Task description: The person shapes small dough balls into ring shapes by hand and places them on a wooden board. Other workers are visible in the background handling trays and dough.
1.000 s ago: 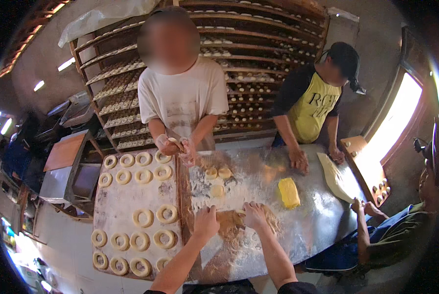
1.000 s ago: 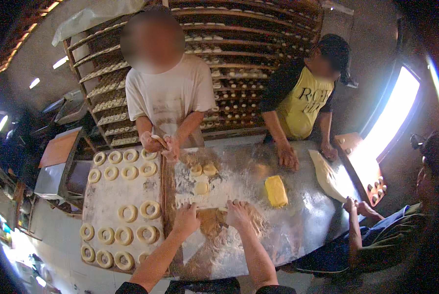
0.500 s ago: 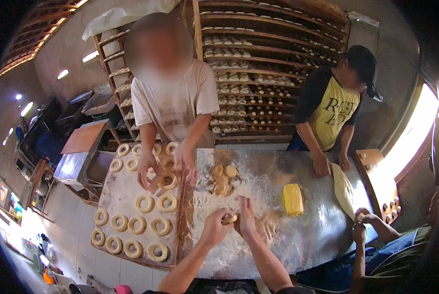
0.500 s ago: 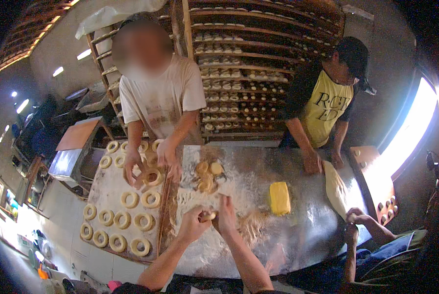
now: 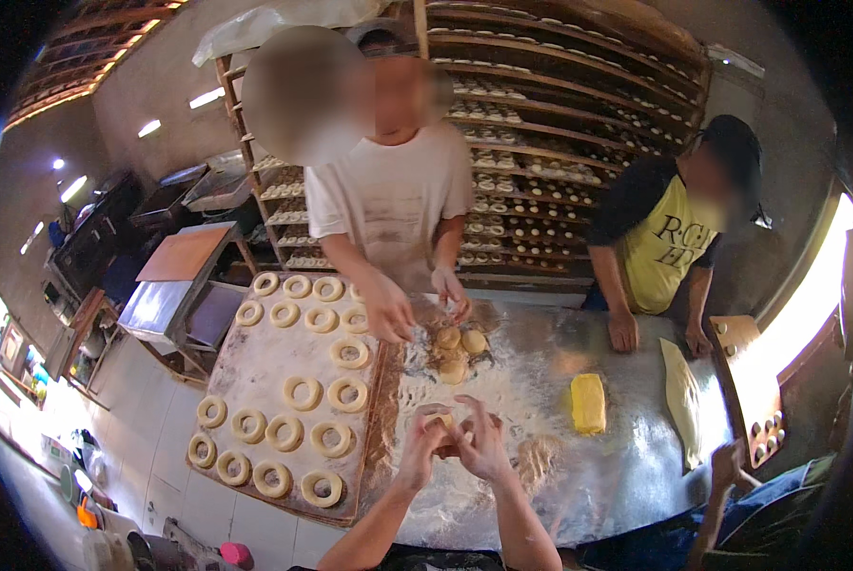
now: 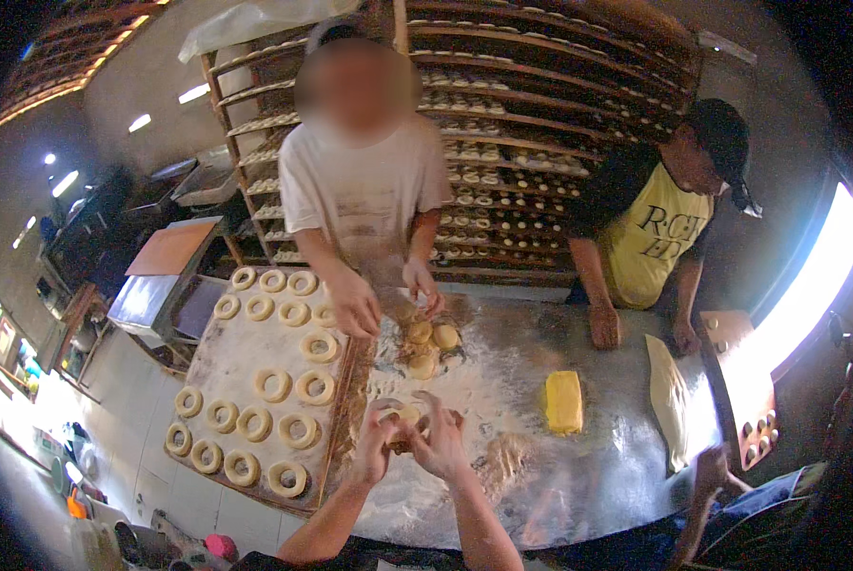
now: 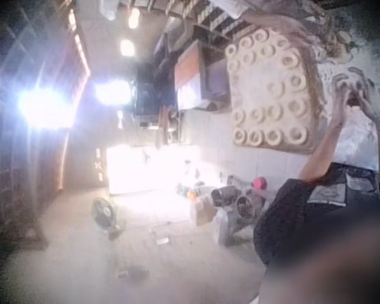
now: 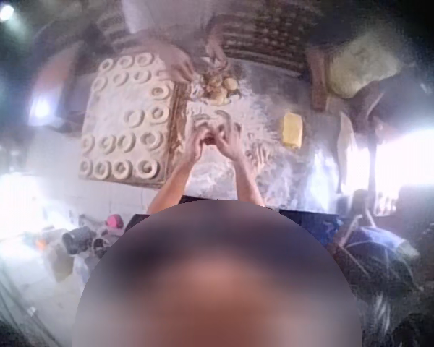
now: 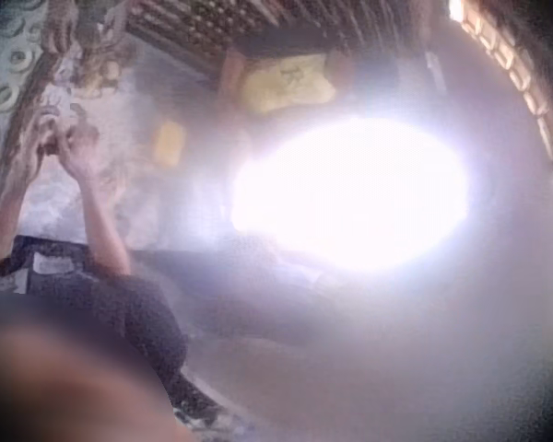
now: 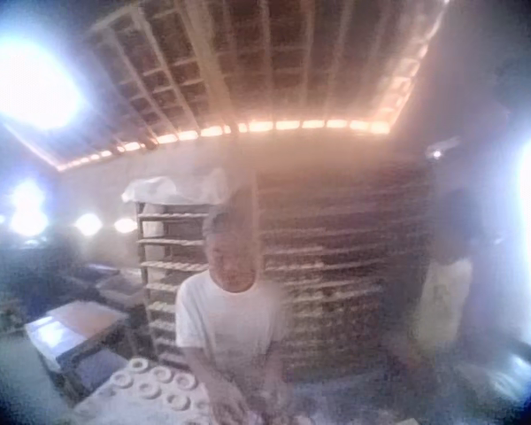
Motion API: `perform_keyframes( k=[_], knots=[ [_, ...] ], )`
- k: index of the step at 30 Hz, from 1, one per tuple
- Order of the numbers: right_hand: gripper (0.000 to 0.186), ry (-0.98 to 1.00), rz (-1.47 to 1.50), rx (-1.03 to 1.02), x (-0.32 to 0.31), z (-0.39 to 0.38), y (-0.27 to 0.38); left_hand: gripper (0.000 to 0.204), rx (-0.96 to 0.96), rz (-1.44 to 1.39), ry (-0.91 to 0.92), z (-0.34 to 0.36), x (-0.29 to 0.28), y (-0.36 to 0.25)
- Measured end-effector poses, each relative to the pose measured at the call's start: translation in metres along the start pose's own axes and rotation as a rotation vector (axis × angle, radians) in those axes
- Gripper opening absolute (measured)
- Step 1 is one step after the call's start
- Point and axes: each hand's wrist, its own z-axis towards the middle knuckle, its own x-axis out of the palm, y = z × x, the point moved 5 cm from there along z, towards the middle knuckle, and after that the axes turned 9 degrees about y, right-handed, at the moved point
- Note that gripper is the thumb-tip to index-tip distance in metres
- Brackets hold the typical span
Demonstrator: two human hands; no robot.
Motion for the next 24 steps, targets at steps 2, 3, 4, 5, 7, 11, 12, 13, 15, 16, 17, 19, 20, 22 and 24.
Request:
perform_keyframes(
  k=[2,3,4,5,7,11,12,13,15,16,17,19,20,22,24],
  knots=[
    [0.067,0.154,0.852,0.157,0.016,0.002,0.003,0.028,0.053,0.586,-0.101,-0.003,-0.005,-0.011],
    [0.077,0.079,1.208,0.201,0.020,0.003,0.004,0.027,0.137,0.893,-0.106,-0.005,-0.003,-0.019],
    [0.087,0.017,1.564,0.234,0.025,0.006,0.006,0.026,0.236,1.202,-0.129,-0.007,-0.002,-0.029],
    [0.087,0.113,1.348,0.327,0.033,0.008,0.008,0.023,0.167,1.287,-0.103,-0.010,-0.003,-0.030],
    [0.085,0.287,0.998,0.115,0.043,0.020,0.024,0.022,0.135,1.223,-0.143,-0.011,-0.015,-0.041],
    [0.074,0.092,1.197,0.112,0.065,0.035,0.033,0.020,0.157,1.113,-0.182,-0.011,-0.041,-0.071],
    [0.073,0.101,1.204,0.126,0.074,0.038,0.038,0.020,0.147,1.139,-0.177,-0.015,-0.046,-0.077],
    [0.071,0.110,1.210,0.140,0.081,0.040,0.044,0.017,0.100,1.150,-0.210,-0.017,-0.054,-0.081],
    [0.067,0.192,1.284,0.037,0.100,0.054,0.062,0.016,0.128,0.992,-0.254,-0.020,-0.076,-0.095],
    [0.066,0.233,1.317,-0.021,0.109,0.064,0.071,0.015,0.164,0.924,-0.283,-0.019,-0.088,-0.102],
    [0.061,0.339,1.884,-0.326,0.107,0.069,0.087,0.020,0.012,0.870,-0.251,-0.020,-0.104,-0.102],
    [0.063,0.350,1.163,-0.195,0.129,0.084,0.093,0.020,-0.008,0.972,-0.272,-0.022,-0.121,-0.110],
    [0.065,0.342,0.803,-0.135,0.140,0.090,0.095,0.020,-0.030,1.031,-0.272,-0.023,-0.129,-0.115],
    [0.069,0.266,0.768,-0.084,0.158,0.105,0.104,0.022,0.012,1.037,-0.284,-0.026,-0.150,-0.129],
    [0.073,0.187,1.337,-0.122,0.173,0.120,0.117,0.024,0.074,1.054,-0.299,-0.023,-0.175,-0.147]
  ],
)
